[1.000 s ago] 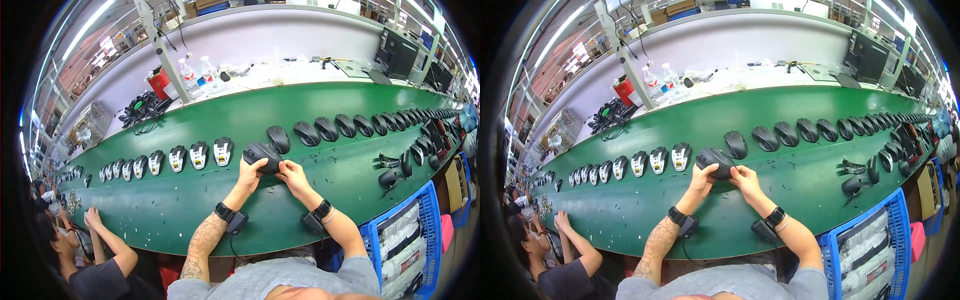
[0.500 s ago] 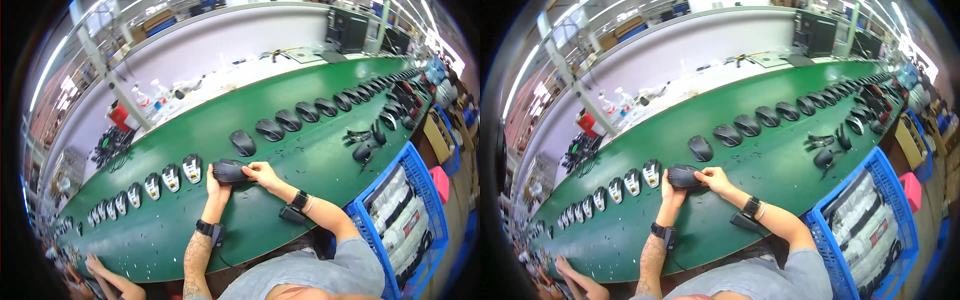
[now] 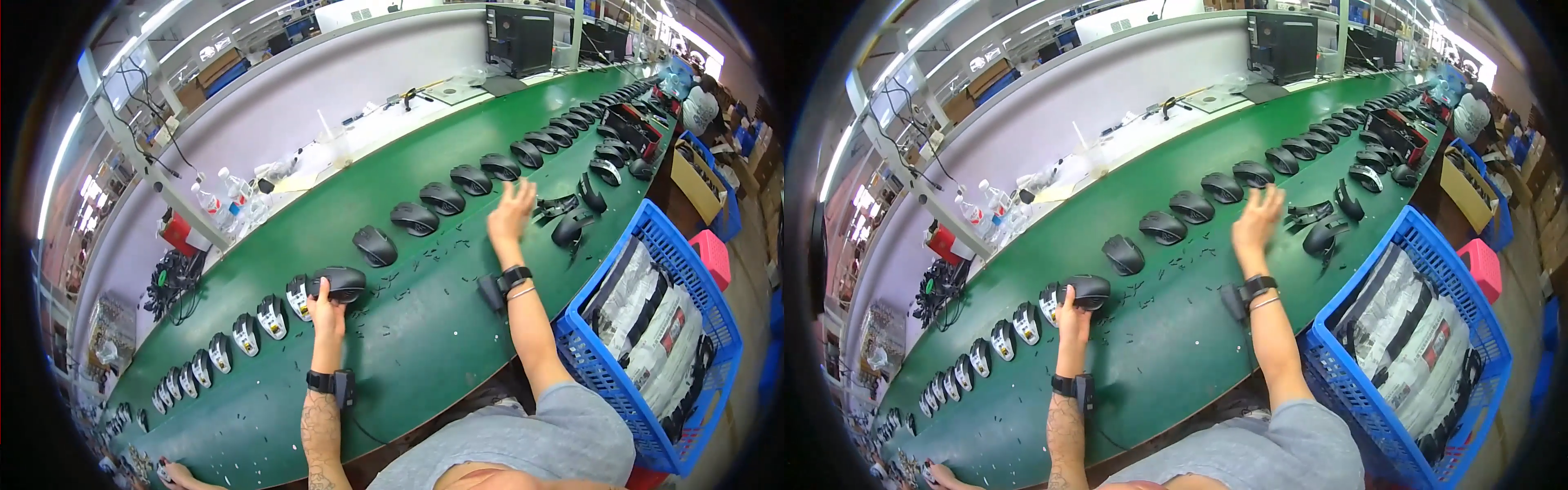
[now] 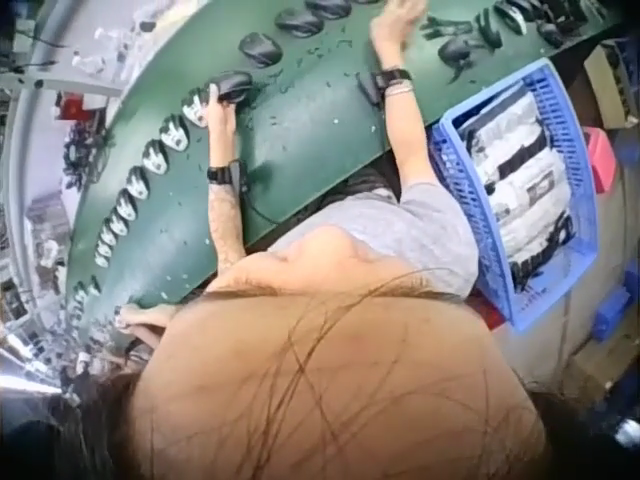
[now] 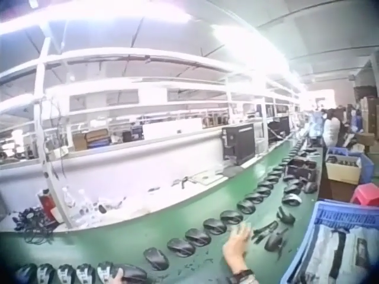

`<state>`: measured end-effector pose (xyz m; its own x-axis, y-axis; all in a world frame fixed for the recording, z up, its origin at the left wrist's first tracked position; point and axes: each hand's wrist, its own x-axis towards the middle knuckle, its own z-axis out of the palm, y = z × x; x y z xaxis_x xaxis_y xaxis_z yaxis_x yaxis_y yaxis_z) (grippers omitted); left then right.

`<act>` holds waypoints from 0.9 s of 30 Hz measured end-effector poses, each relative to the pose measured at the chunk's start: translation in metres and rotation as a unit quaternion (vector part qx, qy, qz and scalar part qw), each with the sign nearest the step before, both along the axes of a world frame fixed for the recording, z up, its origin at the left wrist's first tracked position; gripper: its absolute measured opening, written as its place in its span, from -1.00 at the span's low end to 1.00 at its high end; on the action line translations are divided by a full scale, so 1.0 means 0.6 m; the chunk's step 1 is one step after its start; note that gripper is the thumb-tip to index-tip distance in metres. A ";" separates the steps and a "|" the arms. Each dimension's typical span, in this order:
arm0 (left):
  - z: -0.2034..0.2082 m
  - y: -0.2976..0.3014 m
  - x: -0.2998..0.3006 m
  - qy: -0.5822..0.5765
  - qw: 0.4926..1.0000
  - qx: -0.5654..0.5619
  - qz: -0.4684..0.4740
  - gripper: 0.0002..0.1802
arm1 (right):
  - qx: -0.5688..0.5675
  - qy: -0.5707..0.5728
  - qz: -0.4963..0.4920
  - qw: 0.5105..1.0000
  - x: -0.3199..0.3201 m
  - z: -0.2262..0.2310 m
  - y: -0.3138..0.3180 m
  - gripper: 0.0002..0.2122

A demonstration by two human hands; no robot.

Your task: Assemble the outer shells and internal components of computer mice on a production line.

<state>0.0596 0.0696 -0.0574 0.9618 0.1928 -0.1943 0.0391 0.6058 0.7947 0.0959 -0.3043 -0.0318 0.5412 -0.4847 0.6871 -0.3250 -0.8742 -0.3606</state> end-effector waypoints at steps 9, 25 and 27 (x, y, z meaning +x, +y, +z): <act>-0.014 -0.003 0.093 0.062 0.988 0.142 -0.007 -0.41 | 0.151 0.047 -0.096 0.983 -0.001 -0.077 -0.122 -0.61; 0.117 -0.137 -0.032 -0.331 0.794 0.500 -0.098 -0.80 | 0.157 -0.039 0.669 0.725 -0.067 0.038 0.214 -0.81; 0.110 -0.133 -0.037 -0.308 0.813 0.487 -0.084 -0.83 | 0.191 -0.053 0.664 0.721 -0.076 0.036 0.224 -0.79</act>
